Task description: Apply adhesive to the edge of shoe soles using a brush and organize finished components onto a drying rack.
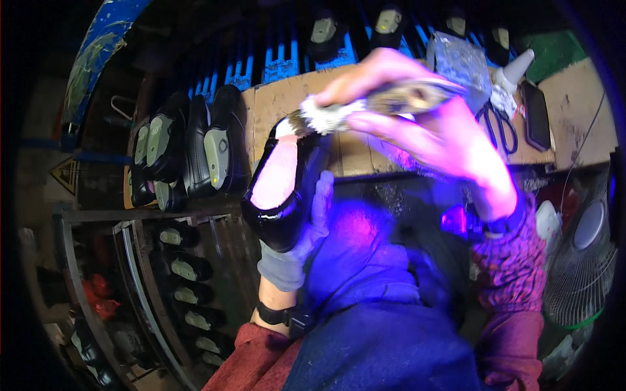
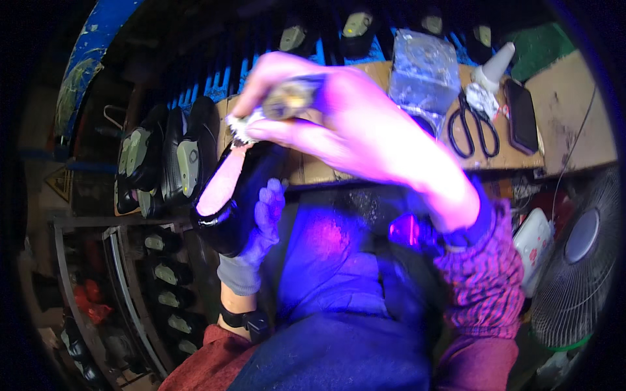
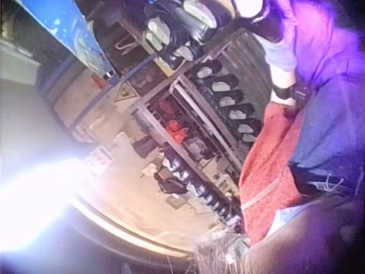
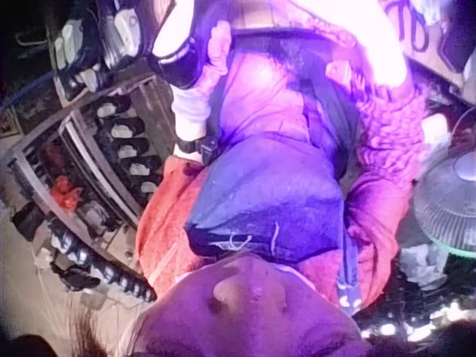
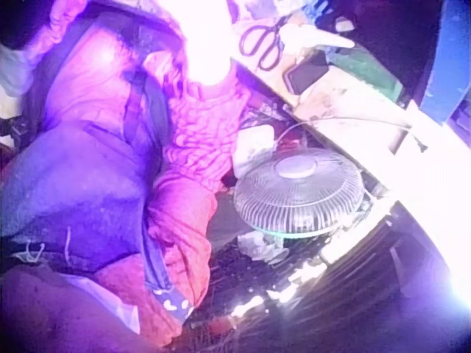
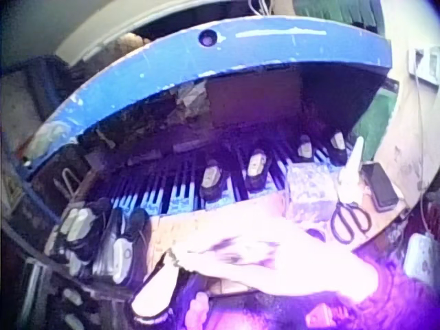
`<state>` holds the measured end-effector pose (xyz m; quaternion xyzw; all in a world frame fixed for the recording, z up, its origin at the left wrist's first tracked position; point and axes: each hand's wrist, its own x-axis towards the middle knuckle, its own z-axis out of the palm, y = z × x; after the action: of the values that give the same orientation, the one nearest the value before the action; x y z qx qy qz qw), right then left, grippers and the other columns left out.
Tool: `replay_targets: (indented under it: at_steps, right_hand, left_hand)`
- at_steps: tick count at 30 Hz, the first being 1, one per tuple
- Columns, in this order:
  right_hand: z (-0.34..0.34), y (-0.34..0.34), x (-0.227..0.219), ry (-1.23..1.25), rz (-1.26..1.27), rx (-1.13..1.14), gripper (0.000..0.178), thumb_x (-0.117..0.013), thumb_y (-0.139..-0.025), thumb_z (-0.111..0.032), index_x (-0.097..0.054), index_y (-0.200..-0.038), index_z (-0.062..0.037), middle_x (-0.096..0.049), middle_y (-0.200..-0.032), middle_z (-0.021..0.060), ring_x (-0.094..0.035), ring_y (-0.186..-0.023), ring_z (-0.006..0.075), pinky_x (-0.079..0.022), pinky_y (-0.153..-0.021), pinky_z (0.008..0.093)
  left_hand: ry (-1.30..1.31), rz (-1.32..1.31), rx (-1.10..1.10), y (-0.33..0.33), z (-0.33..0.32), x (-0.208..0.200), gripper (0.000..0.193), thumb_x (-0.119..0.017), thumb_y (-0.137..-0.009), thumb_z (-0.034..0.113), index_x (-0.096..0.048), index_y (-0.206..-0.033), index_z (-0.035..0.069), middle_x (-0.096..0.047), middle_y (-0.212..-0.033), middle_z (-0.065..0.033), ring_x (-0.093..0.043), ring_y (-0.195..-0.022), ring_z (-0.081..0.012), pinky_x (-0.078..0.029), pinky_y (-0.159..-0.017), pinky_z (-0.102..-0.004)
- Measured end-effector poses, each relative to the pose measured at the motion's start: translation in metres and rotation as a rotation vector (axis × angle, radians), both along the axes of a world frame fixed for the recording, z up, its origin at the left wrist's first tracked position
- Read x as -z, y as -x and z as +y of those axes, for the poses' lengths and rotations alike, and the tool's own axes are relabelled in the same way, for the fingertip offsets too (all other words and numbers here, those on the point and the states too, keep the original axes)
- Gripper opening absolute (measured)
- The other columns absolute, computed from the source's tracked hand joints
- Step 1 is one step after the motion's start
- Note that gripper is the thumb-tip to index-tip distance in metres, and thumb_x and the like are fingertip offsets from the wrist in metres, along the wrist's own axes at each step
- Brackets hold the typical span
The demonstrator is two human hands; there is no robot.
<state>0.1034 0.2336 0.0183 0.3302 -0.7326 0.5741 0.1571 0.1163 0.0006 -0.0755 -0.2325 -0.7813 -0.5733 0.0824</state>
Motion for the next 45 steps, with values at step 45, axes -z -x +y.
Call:
replay_targets:
  at_steps: [45]
  right_hand:
    - [0.101,-0.056,0.070,-0.265,-0.169,0.707,0.011,-0.060,-0.083,-0.004,-0.056,-0.093,-0.0011,-0.065,-0.091,0.0126,-0.064,-0.085,0.0244,-0.049,-0.076,0.0315]
  left_hand:
    - [1.402,-0.316,-0.064,0.131,-0.019,-0.080,0.104,-0.072,-0.065,0.048,-0.020,-0.144,0.004,-0.058,-0.112,-0.0267,-0.058,-0.103,-0.0374,-0.045,-0.090,-0.0415]
